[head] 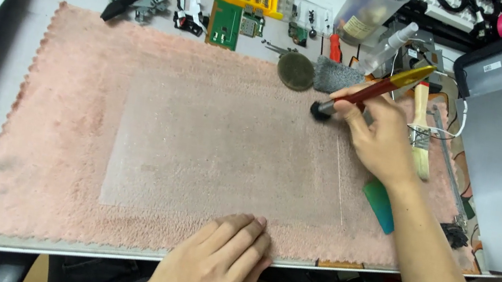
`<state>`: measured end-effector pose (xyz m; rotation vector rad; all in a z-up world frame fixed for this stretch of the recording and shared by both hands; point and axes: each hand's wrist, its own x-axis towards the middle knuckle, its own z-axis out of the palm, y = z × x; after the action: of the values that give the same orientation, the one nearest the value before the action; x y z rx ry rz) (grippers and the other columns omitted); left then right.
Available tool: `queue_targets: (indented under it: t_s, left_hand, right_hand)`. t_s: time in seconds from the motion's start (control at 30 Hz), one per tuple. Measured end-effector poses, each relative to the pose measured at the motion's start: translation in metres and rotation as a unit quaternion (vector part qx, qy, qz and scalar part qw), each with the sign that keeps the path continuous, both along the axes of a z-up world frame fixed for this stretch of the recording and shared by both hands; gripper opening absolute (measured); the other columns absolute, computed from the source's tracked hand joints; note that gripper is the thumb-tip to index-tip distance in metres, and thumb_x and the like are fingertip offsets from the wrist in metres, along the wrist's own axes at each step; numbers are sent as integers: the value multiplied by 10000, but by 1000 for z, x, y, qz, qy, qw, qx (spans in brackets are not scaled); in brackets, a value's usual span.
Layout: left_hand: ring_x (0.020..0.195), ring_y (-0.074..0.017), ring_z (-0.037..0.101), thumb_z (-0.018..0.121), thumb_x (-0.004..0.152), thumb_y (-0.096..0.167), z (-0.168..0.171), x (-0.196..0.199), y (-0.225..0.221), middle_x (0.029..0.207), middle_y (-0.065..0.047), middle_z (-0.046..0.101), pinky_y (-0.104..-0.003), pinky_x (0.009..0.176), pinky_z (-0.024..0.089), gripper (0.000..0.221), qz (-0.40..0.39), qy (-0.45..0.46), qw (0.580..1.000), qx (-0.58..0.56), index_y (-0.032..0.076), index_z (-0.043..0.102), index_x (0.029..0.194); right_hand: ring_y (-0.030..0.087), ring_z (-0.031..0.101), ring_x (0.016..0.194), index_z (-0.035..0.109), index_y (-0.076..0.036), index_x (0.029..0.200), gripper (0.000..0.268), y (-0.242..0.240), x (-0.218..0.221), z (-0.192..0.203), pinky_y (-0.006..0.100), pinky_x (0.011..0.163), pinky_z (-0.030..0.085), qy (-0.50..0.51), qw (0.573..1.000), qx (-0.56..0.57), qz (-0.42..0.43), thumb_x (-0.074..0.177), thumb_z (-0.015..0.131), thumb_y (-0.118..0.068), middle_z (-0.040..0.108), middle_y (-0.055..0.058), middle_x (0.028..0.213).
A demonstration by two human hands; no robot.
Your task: The person is using a handheld brush to clean or prepare the surface of a transparent plastic sheet on a workbench.
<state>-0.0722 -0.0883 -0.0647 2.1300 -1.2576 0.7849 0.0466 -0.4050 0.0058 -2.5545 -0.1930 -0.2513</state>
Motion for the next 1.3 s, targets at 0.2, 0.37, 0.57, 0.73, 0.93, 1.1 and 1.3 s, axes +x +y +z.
queue_targets:
  t_s: [0.2, 0.37, 0.57, 0.73, 0.93, 1.1, 1.3]
  left_hand:
    - [1107, -268, 788, 829, 1155, 221, 2, 2, 0, 1240, -132, 822, -334, 912, 595, 196, 5, -9, 1000, -10, 37, 766, 1173]
    - [1127, -273, 787, 808, 1146, 205, 0, 1, 0, 1283, -148, 820, -347, 937, 600, 198, 3, 3, 1000, -11, 22, 774, 1213]
    - [1098, -294, 768, 812, 1142, 213, 3, 0, 0, 1275, -160, 810, -372, 923, 598, 195, 3, -7, 1000, -7, 25, 791, 1188]
    - [1088, -270, 767, 833, 1117, 196, 7, -1, -2, 1246, -138, 808, -355, 891, 598, 178, 12, -19, 1000, -12, 29, 789, 1160]
    - [1080, -282, 773, 808, 1128, 190, 9, -2, -3, 1232, -144, 813, -358, 846, 591, 173, 7, -12, 1000, -20, 22, 786, 1161]
    - [1106, -335, 760, 803, 1142, 202, 0, 0, 1, 1229, -194, 798, -399, 795, 583, 240, -24, 39, 999, -16, -32, 779, 1192]
    - [1145, -395, 707, 656, 1166, 163, 29, 48, 45, 1280, -204, 730, -488, 1022, 585, 231, -110, 190, 970, -103, -19, 706, 1300]
  right_hand:
    - [268, 704, 1204, 797, -97, 1283, 184, -11, -8, -21, 443, 1145, 557, -50, 998, 25, 29, 1172, 695, -204, 763, 87, 1280]
    - [214, 658, 1238, 752, -144, 1268, 166, 1, -70, -34, 377, 1160, 595, -29, 998, 58, -21, 1147, 648, -184, 691, 65, 1327]
    - [224, 712, 1176, 841, -133, 1243, 231, 6, -157, -27, 384, 1121, 615, 2, 999, 39, -35, 1084, 684, -191, 721, 83, 1314]
    - [229, 766, 1141, 815, -100, 1202, 207, 9, -167, -5, 385, 1093, 561, 13, 1000, 7, -11, 1106, 666, -206, 805, 58, 1184]
    - [224, 784, 1192, 817, -162, 1267, 324, 2, -95, -15, 423, 1122, 626, 103, 992, 4, -66, 1141, 580, -344, 842, 72, 1271]
    - [287, 800, 1232, 811, -87, 1281, 405, 0, -12, -8, 472, 1121, 627, 61, 995, 12, -84, 1160, 581, -397, 829, 138, 1357]
    - [204, 743, 1118, 868, -76, 1233, 223, 6, 11, -3, 312, 961, 522, -157, 983, 55, -81, 1196, 739, -255, 847, 84, 1229]
